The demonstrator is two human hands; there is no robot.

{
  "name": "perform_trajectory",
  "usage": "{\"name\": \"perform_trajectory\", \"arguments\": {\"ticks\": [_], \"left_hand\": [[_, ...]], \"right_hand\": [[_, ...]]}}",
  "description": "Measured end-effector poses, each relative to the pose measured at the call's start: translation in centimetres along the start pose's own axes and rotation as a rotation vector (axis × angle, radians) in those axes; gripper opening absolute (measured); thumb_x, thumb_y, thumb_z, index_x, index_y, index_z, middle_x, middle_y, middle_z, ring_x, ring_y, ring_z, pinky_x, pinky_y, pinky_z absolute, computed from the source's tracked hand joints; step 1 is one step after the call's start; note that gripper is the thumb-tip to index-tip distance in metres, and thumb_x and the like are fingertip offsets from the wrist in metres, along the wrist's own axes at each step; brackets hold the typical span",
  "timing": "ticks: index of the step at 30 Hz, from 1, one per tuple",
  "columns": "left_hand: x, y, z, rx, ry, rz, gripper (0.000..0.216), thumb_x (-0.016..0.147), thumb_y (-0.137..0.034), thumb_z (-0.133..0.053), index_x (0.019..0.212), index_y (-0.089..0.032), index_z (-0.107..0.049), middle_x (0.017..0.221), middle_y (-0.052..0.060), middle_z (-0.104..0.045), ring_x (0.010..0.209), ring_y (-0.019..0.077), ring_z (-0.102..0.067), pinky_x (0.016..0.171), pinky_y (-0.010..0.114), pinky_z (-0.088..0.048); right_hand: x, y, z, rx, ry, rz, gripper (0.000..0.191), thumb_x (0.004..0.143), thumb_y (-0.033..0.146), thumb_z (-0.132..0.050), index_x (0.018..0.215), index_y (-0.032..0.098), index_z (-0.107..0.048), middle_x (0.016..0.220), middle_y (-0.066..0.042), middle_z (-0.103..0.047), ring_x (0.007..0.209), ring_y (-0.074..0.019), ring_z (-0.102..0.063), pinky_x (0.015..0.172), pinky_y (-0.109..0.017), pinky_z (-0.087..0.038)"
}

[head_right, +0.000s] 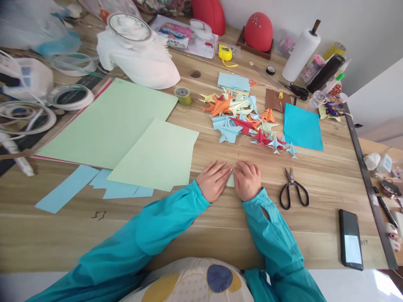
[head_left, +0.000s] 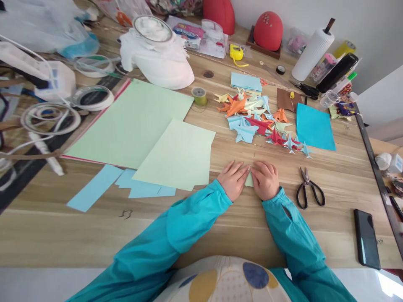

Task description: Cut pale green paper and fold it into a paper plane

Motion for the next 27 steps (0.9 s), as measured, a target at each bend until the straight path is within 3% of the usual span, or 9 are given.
{"name": "perform_trajectory", "arguments": {"ticks": [15, 27], "left_hand": [[1.5, 0.7, 1.2, 0.028, -0.039, -0.109, 0.028, 0.091, -0.014, -0.041, 0.097, -0.018, -0.069, 0.104, 0.002, -0.071, 0.097, 0.0206, -0.059, 0.087, 0.04, -0.049], [1.2, 1.1, 0.7, -0.046, 0.059, -0.091, 0.031, 0.089, -0.018, -0.043, 0.109, -0.018, -0.066, 0.115, 0.004, -0.067, 0.105, 0.023, -0.055, 0.089, 0.042, -0.048]], "right_hand": [[0.0, -0.3, -0.4, -0.01, 0.046, -0.001, 0.024, 0.089, 0.027, -0.049, 0.103, 0.022, -0.068, 0.114, -0.006, -0.064, 0.11, -0.0214, -0.05, 0.095, -0.037, -0.034], [-0.1, -0.4, -0.6, -0.036, 0.051, -0.011, 0.024, 0.088, 0.027, -0.051, 0.104, 0.024, -0.068, 0.114, -0.007, -0.062, 0.11, -0.0226, -0.048, 0.095, -0.037, -0.034]]}}
Point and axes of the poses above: each hand's wrist, its own x-axis towards the middle knuckle, its own z-axis out of the back of the hand, y = z × x, the point moved 9 cm from there along x, towards the middle knuckle
